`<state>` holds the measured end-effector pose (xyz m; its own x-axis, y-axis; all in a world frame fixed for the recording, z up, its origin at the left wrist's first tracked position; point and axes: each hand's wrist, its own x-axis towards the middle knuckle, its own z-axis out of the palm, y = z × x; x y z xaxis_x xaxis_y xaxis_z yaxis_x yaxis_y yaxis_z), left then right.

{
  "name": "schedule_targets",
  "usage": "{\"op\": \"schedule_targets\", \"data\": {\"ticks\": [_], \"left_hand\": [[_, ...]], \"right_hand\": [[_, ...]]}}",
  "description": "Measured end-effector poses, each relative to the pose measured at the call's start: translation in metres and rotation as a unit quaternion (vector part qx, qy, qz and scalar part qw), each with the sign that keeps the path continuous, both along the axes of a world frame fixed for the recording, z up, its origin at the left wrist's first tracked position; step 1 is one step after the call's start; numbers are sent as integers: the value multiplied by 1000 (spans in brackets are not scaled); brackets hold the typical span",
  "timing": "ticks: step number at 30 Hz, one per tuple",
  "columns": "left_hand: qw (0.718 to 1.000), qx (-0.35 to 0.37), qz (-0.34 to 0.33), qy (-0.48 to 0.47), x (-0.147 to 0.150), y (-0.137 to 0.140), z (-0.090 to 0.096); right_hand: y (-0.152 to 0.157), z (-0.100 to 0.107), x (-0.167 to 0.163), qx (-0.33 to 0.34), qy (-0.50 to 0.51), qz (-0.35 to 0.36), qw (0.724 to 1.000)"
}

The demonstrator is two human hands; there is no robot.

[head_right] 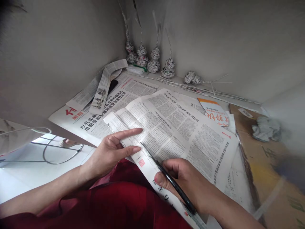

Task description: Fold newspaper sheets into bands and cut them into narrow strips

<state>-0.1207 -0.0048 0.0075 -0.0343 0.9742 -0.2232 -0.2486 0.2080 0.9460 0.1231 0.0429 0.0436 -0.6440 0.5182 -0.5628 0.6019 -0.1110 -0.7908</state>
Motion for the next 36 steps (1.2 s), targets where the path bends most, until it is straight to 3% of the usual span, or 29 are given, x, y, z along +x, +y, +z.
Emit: {"op": "schedule_targets", "data": {"ticks": [12, 23, 31, 36], "left_hand": [[1000, -10, -19, -15, 4, -3, 5], [1000, 10, 8, 14, 7, -3, 2], [999, 5, 44, 19, -18, 6, -1], [1000, 5, 23, 11, -22, 6, -1]], "right_hand": [[5, 16, -14, -14, -30, 39, 999], [3, 2, -12, -40, -1, -4, 999], [5, 6, -13, -16, -32, 12, 999], [7, 15, -23, -29, -15, 29, 999]]}}
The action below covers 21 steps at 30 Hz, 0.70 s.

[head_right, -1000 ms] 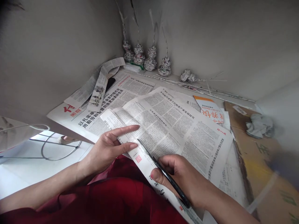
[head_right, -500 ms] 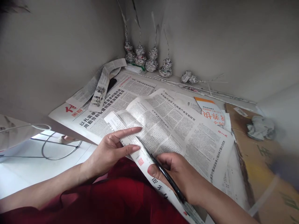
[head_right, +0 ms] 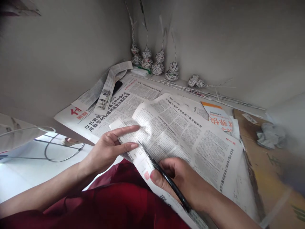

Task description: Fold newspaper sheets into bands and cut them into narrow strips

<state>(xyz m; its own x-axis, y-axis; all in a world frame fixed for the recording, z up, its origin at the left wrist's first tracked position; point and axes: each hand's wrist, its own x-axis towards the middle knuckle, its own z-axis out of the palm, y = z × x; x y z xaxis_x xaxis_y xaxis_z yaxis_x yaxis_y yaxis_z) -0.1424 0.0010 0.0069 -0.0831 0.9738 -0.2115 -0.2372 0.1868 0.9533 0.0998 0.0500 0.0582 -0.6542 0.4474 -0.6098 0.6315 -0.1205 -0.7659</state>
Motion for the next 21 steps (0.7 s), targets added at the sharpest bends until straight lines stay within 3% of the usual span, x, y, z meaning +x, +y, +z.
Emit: {"op": "schedule_targets", "data": {"ticks": [9, 21], "left_hand": [[1000, 0, 9, 15, 0, -1, 1], [1000, 4, -15, -3, 5, -2, -1]], "right_hand": [[5, -6, -3, 45, -3, 27, 999], [5, -5, -8, 36, -12, 22, 999]]}}
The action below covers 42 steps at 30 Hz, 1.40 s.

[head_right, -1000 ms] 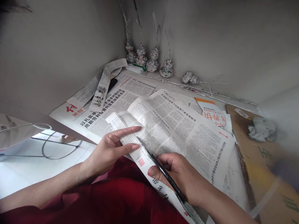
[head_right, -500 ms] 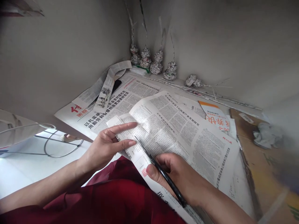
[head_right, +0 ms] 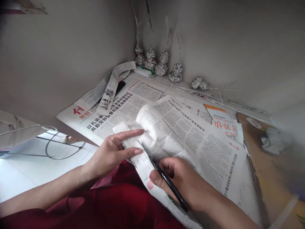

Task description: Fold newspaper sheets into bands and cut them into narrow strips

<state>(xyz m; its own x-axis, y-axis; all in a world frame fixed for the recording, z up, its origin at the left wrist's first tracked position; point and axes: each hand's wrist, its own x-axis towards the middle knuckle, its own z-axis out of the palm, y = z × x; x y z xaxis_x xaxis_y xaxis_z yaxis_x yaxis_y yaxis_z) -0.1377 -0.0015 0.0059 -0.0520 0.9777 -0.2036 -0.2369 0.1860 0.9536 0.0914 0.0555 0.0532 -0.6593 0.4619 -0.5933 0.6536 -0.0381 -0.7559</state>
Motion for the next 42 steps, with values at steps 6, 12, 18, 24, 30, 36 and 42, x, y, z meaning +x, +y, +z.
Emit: {"op": "schedule_targets", "data": {"ticks": [6, 12, 18, 24, 30, 36, 42], "left_hand": [[1000, 11, 11, -2, 0, 0, 2], [1000, 2, 10, -10, 2, 0, 0], [1000, 0, 19, -23, -1, 2, -2], [998, 0, 52, -26, -15, 5, -3], [999, 13, 36, -13, -13, 2, 3], [999, 13, 39, -15, -14, 1, 5], [998, -1, 44, -33, -15, 2, 1]], "right_hand": [[4, 1, -8, 2, 12, -5, 1000], [4, -4, -6, 37, 0, 1, 999], [4, -9, -4, 19, 9, -11, 1000], [2, -8, -3, 0, 12, -15, 1000], [7, -2, -15, -14, 47, -9, 999], [7, 0, -20, 29, 12, 0, 1000], [5, 2, -24, 27, 18, -16, 999]]}}
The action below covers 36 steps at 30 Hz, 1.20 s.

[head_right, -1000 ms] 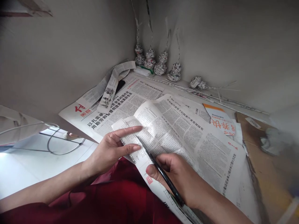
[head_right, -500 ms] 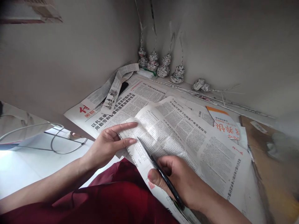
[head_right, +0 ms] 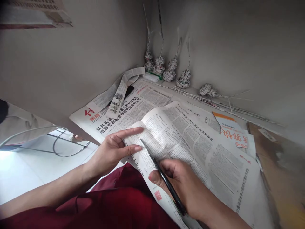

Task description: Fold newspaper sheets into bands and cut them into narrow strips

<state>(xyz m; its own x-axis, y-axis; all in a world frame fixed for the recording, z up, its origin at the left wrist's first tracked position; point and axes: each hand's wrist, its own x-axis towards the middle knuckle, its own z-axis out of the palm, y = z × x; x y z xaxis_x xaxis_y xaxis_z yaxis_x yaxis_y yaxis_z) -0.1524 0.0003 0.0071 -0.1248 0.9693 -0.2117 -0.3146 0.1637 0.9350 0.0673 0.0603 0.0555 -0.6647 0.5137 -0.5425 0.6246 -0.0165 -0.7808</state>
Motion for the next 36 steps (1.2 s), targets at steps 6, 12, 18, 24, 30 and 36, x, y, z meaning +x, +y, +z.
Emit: {"op": "schedule_targets", "data": {"ticks": [6, 12, 18, 24, 30, 36], "left_hand": [[1000, 7, -4, -12, 3, -2, 3], [1000, 10, 4, -2, 4, -4, 10], [1000, 11, -1, -18, 4, -4, 7], [999, 11, -10, -38, 4, -4, 5], [999, 15, -7, -37, 4, -4, 5], [999, 11, -12, -33, 4, -4, 5]], "right_hand": [[2, -5, 1, 5, 4, 5, 1000], [5, -1, -5, -20, 4, 7, 1000], [6, -6, -3, -1, 19, 24, 1000], [6, -6, -3, 18, -7, 20, 1000], [6, -8, -2, 32, -13, 29, 999], [8, -9, 0, 45, -16, 35, 998]]}}
